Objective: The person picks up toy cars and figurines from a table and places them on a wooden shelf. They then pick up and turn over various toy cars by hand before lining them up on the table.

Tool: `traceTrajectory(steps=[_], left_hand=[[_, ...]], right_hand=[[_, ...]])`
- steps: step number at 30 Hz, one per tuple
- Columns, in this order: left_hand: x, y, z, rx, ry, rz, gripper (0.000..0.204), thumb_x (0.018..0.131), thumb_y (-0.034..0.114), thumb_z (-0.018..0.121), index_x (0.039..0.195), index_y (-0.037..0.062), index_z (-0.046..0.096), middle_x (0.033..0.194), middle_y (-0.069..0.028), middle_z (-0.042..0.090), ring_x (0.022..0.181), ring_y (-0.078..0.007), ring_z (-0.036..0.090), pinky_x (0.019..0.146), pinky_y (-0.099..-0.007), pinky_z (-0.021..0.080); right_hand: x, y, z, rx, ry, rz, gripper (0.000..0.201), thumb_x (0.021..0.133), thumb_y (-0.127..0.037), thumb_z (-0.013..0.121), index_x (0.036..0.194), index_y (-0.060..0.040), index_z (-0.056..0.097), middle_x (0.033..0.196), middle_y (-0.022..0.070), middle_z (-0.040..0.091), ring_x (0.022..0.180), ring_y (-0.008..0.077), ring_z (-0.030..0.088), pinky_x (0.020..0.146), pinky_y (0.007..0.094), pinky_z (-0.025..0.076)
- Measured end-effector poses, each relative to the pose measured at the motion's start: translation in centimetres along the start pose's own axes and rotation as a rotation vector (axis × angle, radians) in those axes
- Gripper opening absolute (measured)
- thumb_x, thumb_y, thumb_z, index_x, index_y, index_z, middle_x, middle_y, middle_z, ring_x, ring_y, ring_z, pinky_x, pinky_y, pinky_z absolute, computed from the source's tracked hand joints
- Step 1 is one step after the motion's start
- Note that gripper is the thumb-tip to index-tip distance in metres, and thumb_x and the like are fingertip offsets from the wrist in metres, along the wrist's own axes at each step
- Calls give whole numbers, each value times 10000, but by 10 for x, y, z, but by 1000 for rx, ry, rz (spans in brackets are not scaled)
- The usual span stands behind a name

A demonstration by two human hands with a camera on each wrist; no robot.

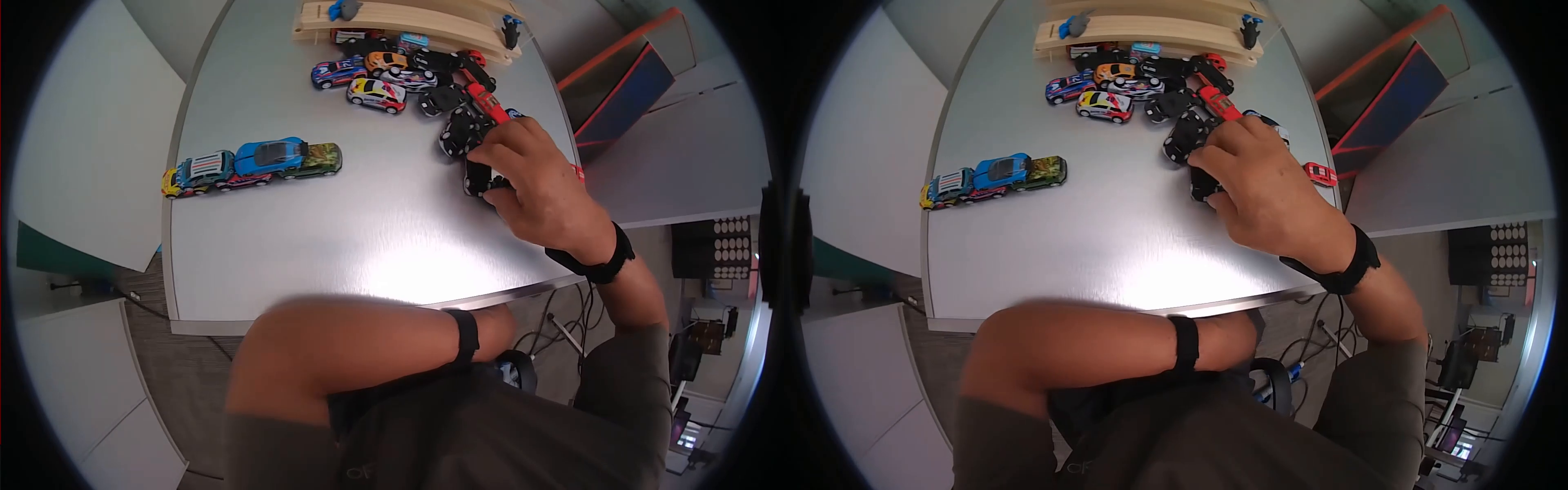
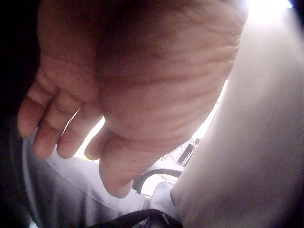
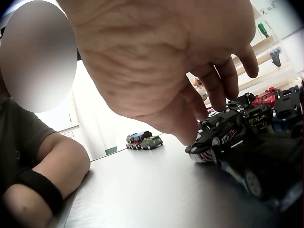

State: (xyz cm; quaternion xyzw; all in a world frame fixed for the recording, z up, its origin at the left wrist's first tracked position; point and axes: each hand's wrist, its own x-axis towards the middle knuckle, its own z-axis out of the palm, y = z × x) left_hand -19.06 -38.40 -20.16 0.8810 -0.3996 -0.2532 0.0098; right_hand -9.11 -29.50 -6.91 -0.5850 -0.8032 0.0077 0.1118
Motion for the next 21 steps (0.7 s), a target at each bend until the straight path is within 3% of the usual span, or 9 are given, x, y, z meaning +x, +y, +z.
traceTrajectory(steps=[1,7,11,13,17,21], left_hand=[[-9,5,1,54,56,-74,332,834,320,758,1100,124,798,1100,-83,753,1008,-328,702,768,-564,560],[-25,7,4,133,151,-107,313,900,290,670,1098,80,791,1110,-112,748,1023,-353,700,794,-563,552],[-21,8,2,115,118,-119,302,906,272,654,1079,67,793,1102,-117,749,1021,-352,702,800,-556,548],[-20,8,6,45,197,-136,299,894,273,668,1076,73,795,1103,-117,749,1027,-354,700,794,-551,549],[-8,7,10,47,176,-150,295,889,275,678,1075,80,798,1091,-112,751,1015,-348,703,777,-550,551],[8,5,14,51,85,-83,313,839,280,737,1080,90,800,1087,-102,755,982,-337,706,754,-545,557]], right_hand=[[-3,-1,1,3,-25,23,432,684,38,726,1106,-27,670,1050,129,606,1018,336,553,910,439,452],[-3,2,11,-67,-14,3,359,739,24,700,1094,-30,684,1006,120,605,990,325,561,907,436,454],[0,0,18,-58,2,-45,309,757,-18,726,1064,-27,690,970,120,606,962,319,562,894,432,458],[4,-1,21,-14,-13,-71,271,773,-54,744,1037,-21,690,949,118,609,952,313,563,880,426,463],[11,-9,28,24,24,-127,217,788,-71,750,989,-16,690,903,115,611,931,311,568,850,421,468],[18,-22,31,194,-78,-127,289,776,-12,762,1048,15,670,931,146,637,861,346,593,780,437,489]])
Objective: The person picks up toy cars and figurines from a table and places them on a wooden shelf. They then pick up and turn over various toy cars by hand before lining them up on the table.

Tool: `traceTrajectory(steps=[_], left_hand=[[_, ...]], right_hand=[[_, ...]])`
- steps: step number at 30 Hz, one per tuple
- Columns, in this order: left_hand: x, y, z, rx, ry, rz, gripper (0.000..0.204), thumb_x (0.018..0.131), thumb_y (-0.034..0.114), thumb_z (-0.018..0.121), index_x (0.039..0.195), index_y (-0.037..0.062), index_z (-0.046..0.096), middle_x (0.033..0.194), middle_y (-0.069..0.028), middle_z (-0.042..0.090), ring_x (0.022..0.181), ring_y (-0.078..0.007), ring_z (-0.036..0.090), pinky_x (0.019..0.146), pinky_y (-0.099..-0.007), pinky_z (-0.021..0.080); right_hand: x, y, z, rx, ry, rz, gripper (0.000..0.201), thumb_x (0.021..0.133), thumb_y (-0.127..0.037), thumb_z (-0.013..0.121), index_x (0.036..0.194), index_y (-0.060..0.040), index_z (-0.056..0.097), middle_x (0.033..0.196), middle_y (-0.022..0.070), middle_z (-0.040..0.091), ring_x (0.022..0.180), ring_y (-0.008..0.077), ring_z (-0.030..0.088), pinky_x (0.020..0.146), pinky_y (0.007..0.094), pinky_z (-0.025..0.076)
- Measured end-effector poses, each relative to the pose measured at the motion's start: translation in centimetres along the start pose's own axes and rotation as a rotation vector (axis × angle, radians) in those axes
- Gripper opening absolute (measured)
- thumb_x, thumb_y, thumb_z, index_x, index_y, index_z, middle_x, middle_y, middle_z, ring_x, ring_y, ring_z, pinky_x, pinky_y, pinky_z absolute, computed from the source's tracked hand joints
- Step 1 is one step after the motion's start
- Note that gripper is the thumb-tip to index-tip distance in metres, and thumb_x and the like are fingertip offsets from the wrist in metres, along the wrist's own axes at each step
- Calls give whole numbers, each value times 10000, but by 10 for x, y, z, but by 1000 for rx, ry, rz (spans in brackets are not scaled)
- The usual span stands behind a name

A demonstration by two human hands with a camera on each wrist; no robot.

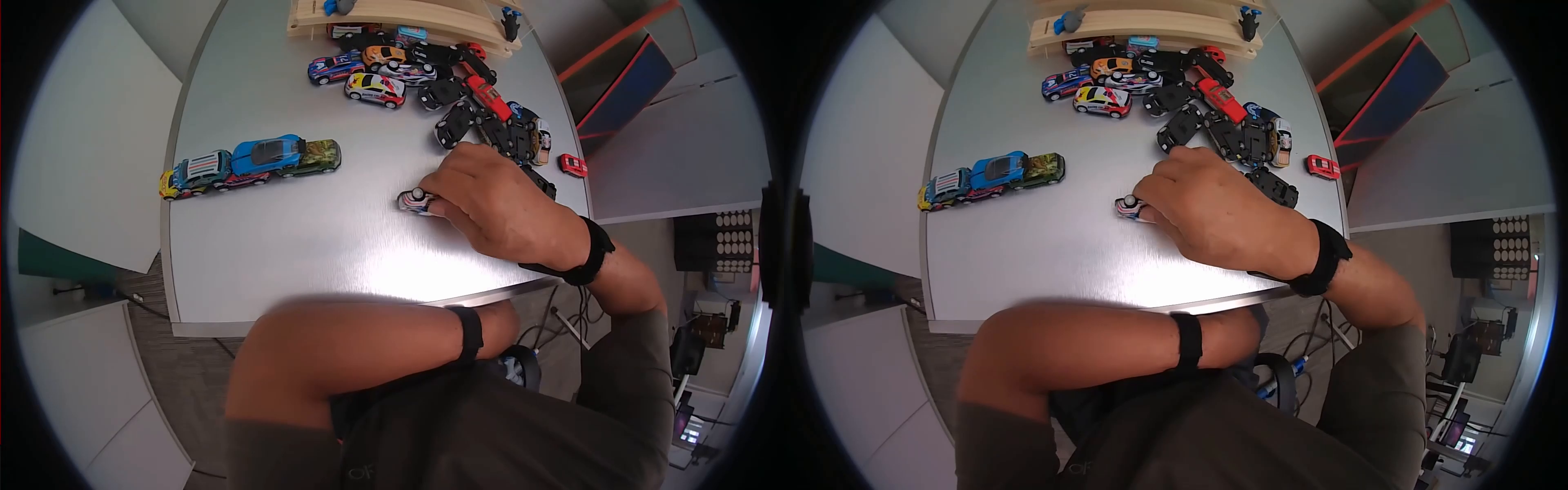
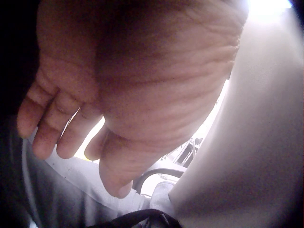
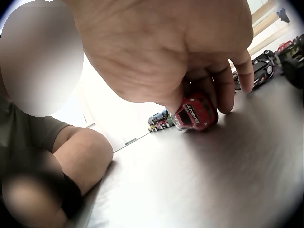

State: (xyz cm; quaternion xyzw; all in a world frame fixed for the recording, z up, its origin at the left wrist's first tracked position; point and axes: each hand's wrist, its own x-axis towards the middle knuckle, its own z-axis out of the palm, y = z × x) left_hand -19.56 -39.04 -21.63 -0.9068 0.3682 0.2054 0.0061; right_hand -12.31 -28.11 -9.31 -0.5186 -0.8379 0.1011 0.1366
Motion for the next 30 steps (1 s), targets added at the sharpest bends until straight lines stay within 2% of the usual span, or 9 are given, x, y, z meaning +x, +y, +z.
traceTrajectory(steps=[4,5,7,10,11,13,17,19,30], left_hand=[[2,-3,-2,-71,-25,33,334,795,278,783,1076,98,804,1102,-92,755,967,-328,706,738,-547,561],[18,-2,7,-71,-24,31,334,795,278,783,1076,98,804,1102,-92,755,967,-328,706,738,-547,561],[63,4,34,-145,146,-63,309,742,239,797,1026,118,814,968,-80,765,827,-295,720,662,-532,535],[94,6,44,-123,76,-70,323,723,226,811,1032,131,816,972,-76,764,812,-289,716,655,-529,539],[72,6,38,-126,77,-74,323,723,226,811,1032,131,816,972,-76,764,812,-289,716,655,-529,539],[5,4,16,-80,205,-123,300,831,233,741,1073,65,798,1092,-120,752,984,-325,709,764,-527,562],[1,-2,7,-103,136,-37,256,845,188,704,1044,58,801,1064,-129,752,973,-324,711,760,-505,559],[-6,0,6,-86,227,-91,234,850,165,681,1017,54,802,1029,-121,756,937,-319,715,744,-490,556],[-7,-1,11,-161,281,-84,207,861,184,673,952,54,806,942,-116,752,863,-302,714,708,-455,552]], right_hand=[[15,-5,3,18,56,68,204,801,-66,742,979,-3,666,872,145,637,819,335,606,753,440,493],[17,-2,3,18,56,66,204,801,-66,742,979,-3,666,872,145,637,819,335,606,753,440,493],[22,4,6,-107,230,19,206,805,-71,739,985,-5,665,880,148,630,844,335,618,733,444,500],[20,6,7,-117,239,4,252,790,-112,760,999,-9,664,899,146,625,872,337,606,758,445,492],[19,3,5,-115,237,0,252,790,-112,760,999,-9,664,899,146,625,872,337,606,758,445,492],[19,-5,1,-123,165,9,292,758,-140,781,992,-13,662,913,137,620,896,335,583,784,438,468],[21,-7,6,-223,56,16,308,727,-141,792,973,-16,654,907,128,619,898,325,564,798,425,444],[27,-5,10,-214,132,-13,276,723,-115,782,945,-18,650,903,125,618,884,314,565,793,420,438],[60,2,19,-203,192,-37,255,735,-127,789,932,-26,661,916,123,629,917,309,586,815,425,448]])
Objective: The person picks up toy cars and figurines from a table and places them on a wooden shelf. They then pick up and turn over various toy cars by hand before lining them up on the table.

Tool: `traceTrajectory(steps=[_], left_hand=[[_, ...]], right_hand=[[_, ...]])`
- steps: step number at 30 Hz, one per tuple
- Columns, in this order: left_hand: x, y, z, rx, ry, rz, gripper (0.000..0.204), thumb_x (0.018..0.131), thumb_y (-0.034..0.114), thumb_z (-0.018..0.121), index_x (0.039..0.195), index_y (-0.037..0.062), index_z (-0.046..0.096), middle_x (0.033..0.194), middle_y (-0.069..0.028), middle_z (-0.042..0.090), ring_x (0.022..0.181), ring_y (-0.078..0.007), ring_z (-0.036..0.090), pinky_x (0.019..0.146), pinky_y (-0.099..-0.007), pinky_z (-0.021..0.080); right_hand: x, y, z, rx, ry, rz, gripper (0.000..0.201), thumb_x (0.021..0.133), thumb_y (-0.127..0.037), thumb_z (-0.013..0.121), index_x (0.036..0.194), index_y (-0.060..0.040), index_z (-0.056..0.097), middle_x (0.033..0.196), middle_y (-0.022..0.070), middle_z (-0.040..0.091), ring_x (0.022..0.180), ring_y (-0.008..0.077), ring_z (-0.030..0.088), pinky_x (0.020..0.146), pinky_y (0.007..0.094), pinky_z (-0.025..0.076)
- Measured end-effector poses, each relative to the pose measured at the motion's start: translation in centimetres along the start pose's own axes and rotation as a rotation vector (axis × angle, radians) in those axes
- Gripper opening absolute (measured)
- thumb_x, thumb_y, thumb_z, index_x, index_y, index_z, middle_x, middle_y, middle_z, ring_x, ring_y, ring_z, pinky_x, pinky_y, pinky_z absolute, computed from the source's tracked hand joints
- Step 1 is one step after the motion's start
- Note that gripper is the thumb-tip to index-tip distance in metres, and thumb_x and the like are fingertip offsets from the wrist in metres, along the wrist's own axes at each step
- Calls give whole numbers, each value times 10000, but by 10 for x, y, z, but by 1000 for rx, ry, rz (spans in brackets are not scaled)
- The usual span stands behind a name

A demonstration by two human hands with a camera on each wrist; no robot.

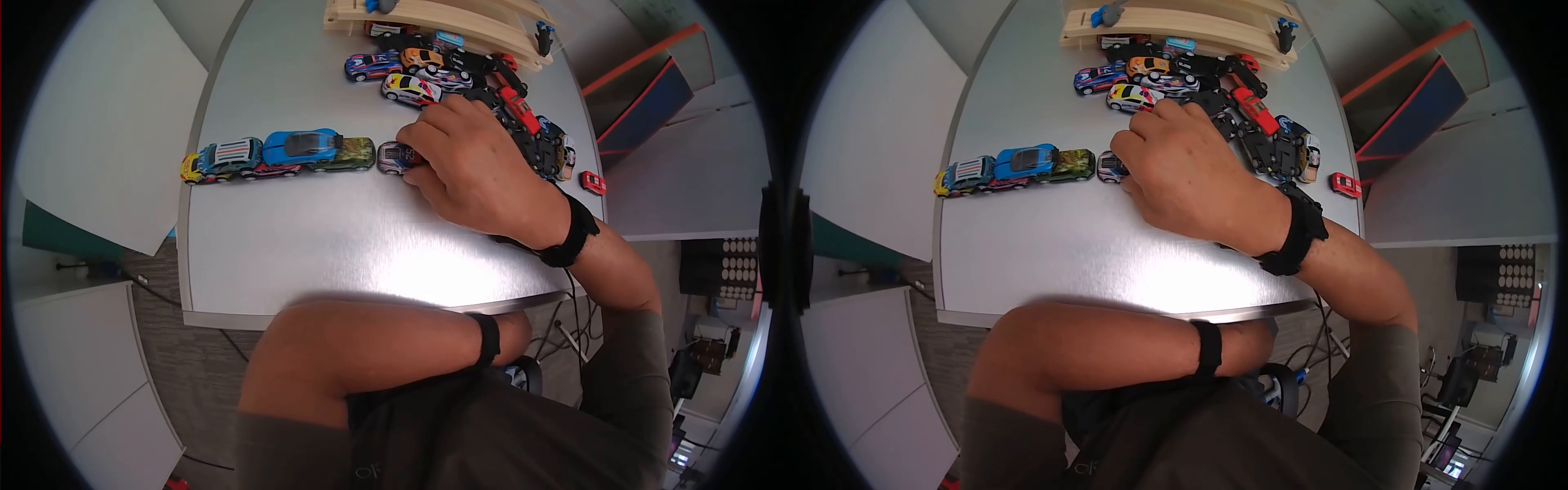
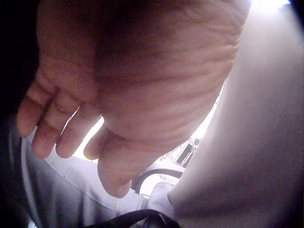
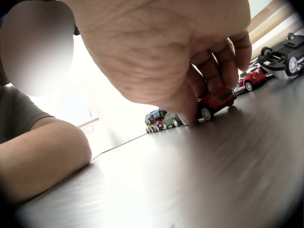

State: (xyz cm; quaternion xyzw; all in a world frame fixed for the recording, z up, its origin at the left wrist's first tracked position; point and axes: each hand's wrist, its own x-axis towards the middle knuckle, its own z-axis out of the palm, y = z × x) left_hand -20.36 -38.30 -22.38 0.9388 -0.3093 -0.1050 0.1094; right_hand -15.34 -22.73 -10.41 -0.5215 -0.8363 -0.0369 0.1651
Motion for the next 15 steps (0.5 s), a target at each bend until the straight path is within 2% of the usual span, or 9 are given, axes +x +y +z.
traceTrajectory(steps=[5,8,10,14,15], left_hand=[[5,2,3,-2,-6,-14,209,863,192,676,950,53,806,928,-110,750,852,-300,711,706,-451,551],[4,1,1,14,-11,0,209,864,193,677,953,56,807,919,-106,751,839,-300,709,705,-451,551],[4,-2,-4,-16,-70,66,204,855,190,685,955,61,808,915,-101,752,827,-295,708,701,-449,552],[7,-2,3,-22,-18,64,200,847,186,695,956,63,809,921,-97,754,827,-289,707,698,-446,556],[8,-3,1,-28,-58,68,198,847,184,696,955,63,809,924,-96,755,831,-288,708,696,-444,558]], right_hand=[[0,1,2,20,-13,12,254,745,-133,790,939,-29,663,920,125,631,924,311,593,824,432,455],[0,2,2,22,-12,8,254,751,-135,789,943,-28,662,920,126,631,926,311,593,826,435,457],[0,2,2,21,-19,11,252,757,-135,785,950,-26,664,924,127,632,927,311,593,829,434,457],[-2,3,2,29,-13,8,250,765,-133,779,959,-24,665,935,131,636,933,311,593,835,434,458],[-2,4,3,20,-15,5,249,769,-132,777,963,-24,666,941,133,638,937,312,592,839,434,458]])
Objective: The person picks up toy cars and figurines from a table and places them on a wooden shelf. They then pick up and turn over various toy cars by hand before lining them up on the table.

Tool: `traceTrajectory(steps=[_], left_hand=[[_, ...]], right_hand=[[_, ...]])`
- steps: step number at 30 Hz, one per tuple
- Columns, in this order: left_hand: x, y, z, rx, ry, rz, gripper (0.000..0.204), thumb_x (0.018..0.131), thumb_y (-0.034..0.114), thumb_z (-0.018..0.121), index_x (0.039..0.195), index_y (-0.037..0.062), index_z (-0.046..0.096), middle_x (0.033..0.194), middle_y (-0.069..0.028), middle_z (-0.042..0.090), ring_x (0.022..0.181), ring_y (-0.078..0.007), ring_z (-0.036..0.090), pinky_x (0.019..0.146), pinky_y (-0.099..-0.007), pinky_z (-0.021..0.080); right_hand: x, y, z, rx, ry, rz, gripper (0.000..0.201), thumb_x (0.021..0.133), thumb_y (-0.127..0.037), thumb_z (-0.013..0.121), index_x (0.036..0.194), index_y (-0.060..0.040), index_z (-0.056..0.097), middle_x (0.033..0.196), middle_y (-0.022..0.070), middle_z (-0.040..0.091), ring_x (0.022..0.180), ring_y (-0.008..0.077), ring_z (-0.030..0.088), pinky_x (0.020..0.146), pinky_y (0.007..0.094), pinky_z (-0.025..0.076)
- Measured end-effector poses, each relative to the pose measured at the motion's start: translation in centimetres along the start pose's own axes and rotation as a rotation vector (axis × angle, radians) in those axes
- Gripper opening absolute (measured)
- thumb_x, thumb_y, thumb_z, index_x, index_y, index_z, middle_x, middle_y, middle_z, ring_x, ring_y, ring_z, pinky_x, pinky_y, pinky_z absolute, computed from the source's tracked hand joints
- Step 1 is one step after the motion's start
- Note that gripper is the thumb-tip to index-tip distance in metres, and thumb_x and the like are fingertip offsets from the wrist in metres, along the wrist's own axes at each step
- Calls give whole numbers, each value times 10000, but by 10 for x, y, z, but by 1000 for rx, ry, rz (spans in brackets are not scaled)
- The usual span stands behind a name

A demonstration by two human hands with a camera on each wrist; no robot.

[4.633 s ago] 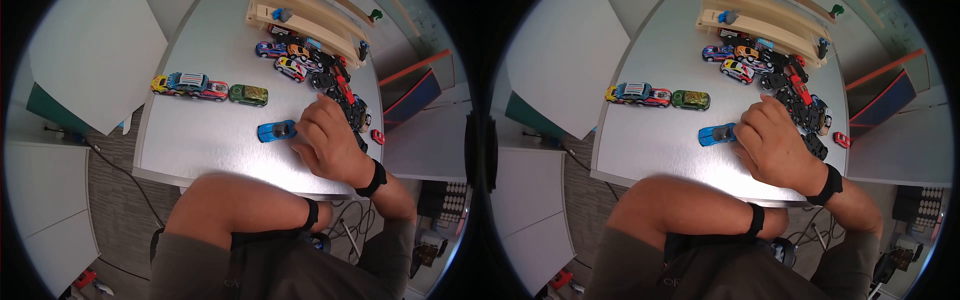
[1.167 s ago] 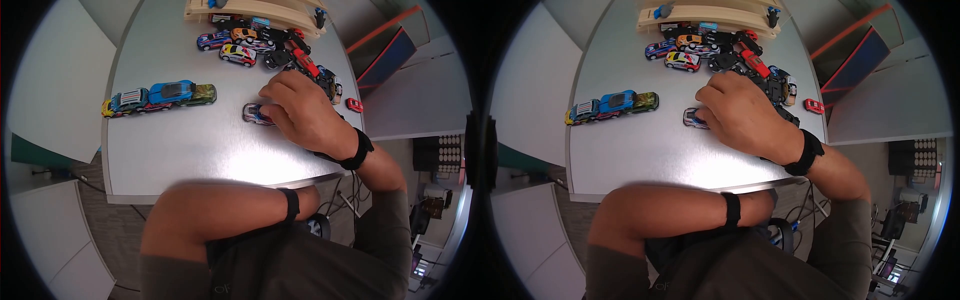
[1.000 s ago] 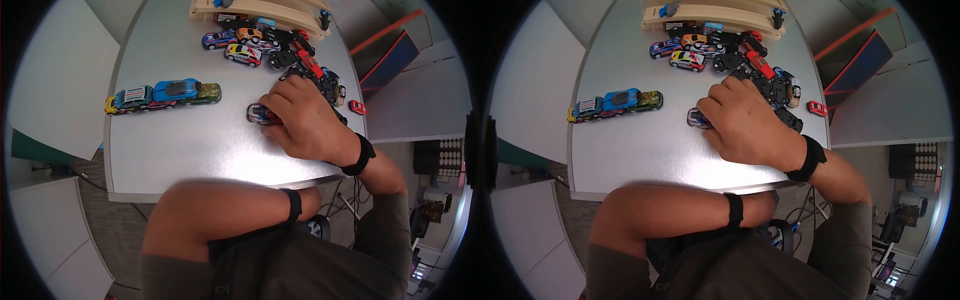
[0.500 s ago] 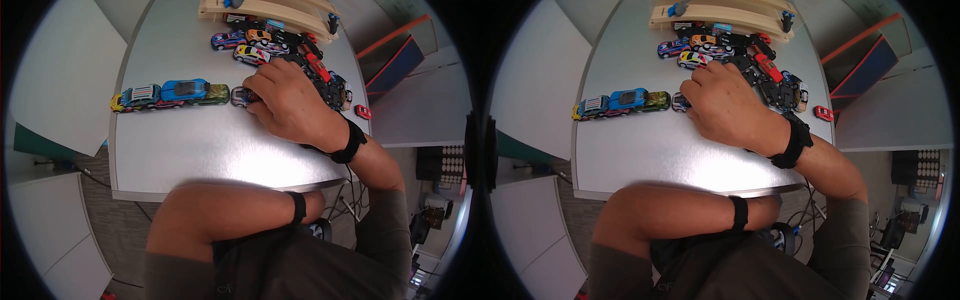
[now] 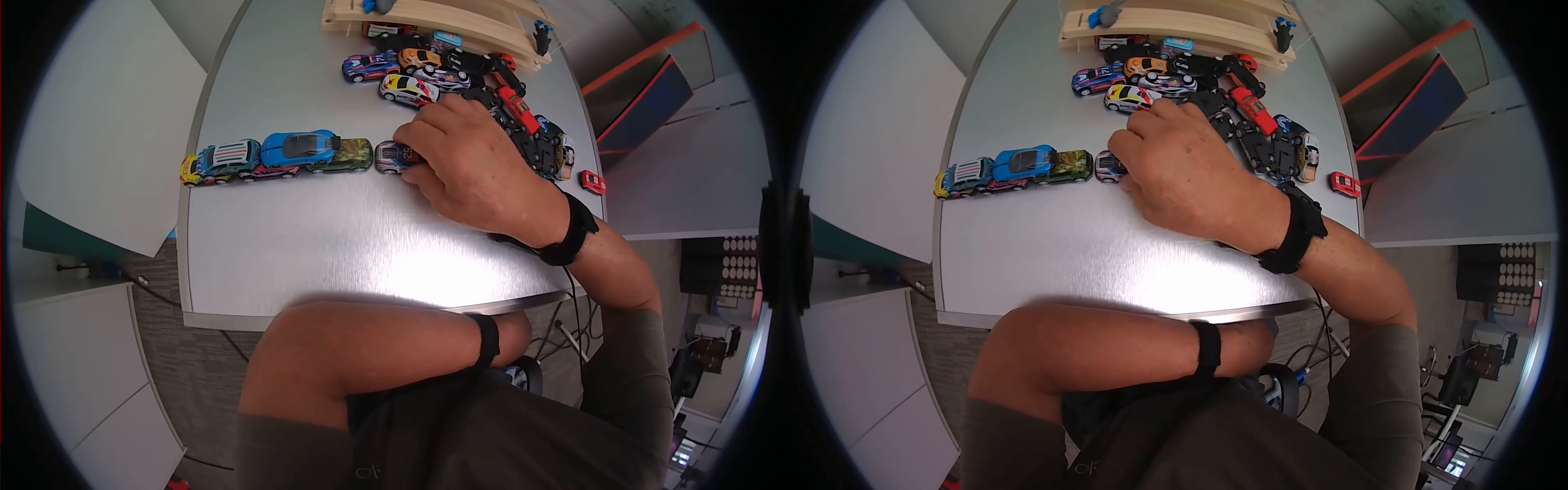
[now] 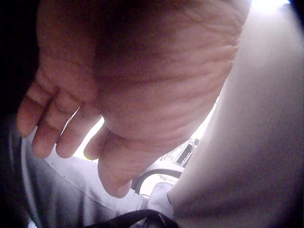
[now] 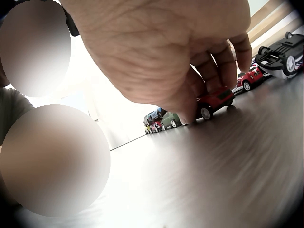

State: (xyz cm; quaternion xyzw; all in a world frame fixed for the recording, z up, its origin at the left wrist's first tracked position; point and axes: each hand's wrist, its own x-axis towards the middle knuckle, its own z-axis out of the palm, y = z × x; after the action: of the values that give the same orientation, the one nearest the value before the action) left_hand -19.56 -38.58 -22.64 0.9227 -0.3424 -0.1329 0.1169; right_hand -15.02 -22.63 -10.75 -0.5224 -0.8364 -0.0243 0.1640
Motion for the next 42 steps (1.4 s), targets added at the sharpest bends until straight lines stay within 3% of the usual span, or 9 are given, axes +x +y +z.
traceTrajectory(steps=[14,20,26,28,31,34,38,40,42], left_hand=[[-6,4,-4,101,10,-12,227,889,177,659,1013,45,796,978,-113,751,873,-299,708,708,-454,567],[-10,5,-15,109,-38,-2,229,881,187,670,1024,64,801,1008,-117,757,921,-322,713,732,-488,565],[33,1,17,52,-110,28,255,864,232,715,1044,72,799,1054,-103,763,961,-337,720,753,-532,570],[82,-2,40,-10,-265,76,307,713,290,814,1004,192,820,979,-34,776,823,-277,723,668,-509,540],[24,-1,-6,21,-298,27,367,811,341,787,1094,107,798,1121,-79,757,1001,-358,718,774,-608,564],[18,3,-8,74,-268,-13,400,792,369,802,1108,124,797,1119,-71,758,1009,-364,715,776,-622,559],[31,1,4,71,-304,23,385,800,354,793,1109,126,797,1115,-72,758,1009,-365,715,777,-623,558],[58,5,36,52,-114,-37,345,700,312,826,1022,188,820,1016,-51,777,857,-288,725,694,-523,544],[20,3,10,60,-133,-26,354,742,313,808,1050,137,809,1056,-75,769,914,-313,725,729,-534,561]], right_hand=[[0,1,-4,10,8,7,265,764,-137,781,974,-22,667,955,139,643,951,322,596,852,444,468],[-12,26,-38,-89,66,40,278,729,-24,713,1006,-24,686,960,133,641,947,338,593,840,445,482],[-32,42,-51,-182,-58,134,360,697,44,678,1050,-28,695,1000,121,639,995,336,585,870,434,498],[-36,42,-48,-210,-93,142,366,706,35,682,1066,-32,692,1026,120,635,1008,331,581,873,436,497],[-40,44,-43,-222,-126,142,370,727,11,695,1093,-42,684,1064,119,624,1023,324,576,880,439,492],[-41,47,-41,-246,-131,124,351,744,-20,720,1091,-43,673,1074,122,614,1029,321,573,882,433,483],[-37,49,-39,-298,-159,107,329,733,-59,767,1038,-23,648,1059,128,606,1039,314,568,877,420,472],[-35,44,-41,-255,-168,127,332,721,-65,779,1015,-19,631,1029,129,610,1023,319,575,869,424,474],[-36,38,-44,-212,-177,150,339,709,-71,792,993,-15,614,1000,129,614,1007,323,583,862,428,475]])
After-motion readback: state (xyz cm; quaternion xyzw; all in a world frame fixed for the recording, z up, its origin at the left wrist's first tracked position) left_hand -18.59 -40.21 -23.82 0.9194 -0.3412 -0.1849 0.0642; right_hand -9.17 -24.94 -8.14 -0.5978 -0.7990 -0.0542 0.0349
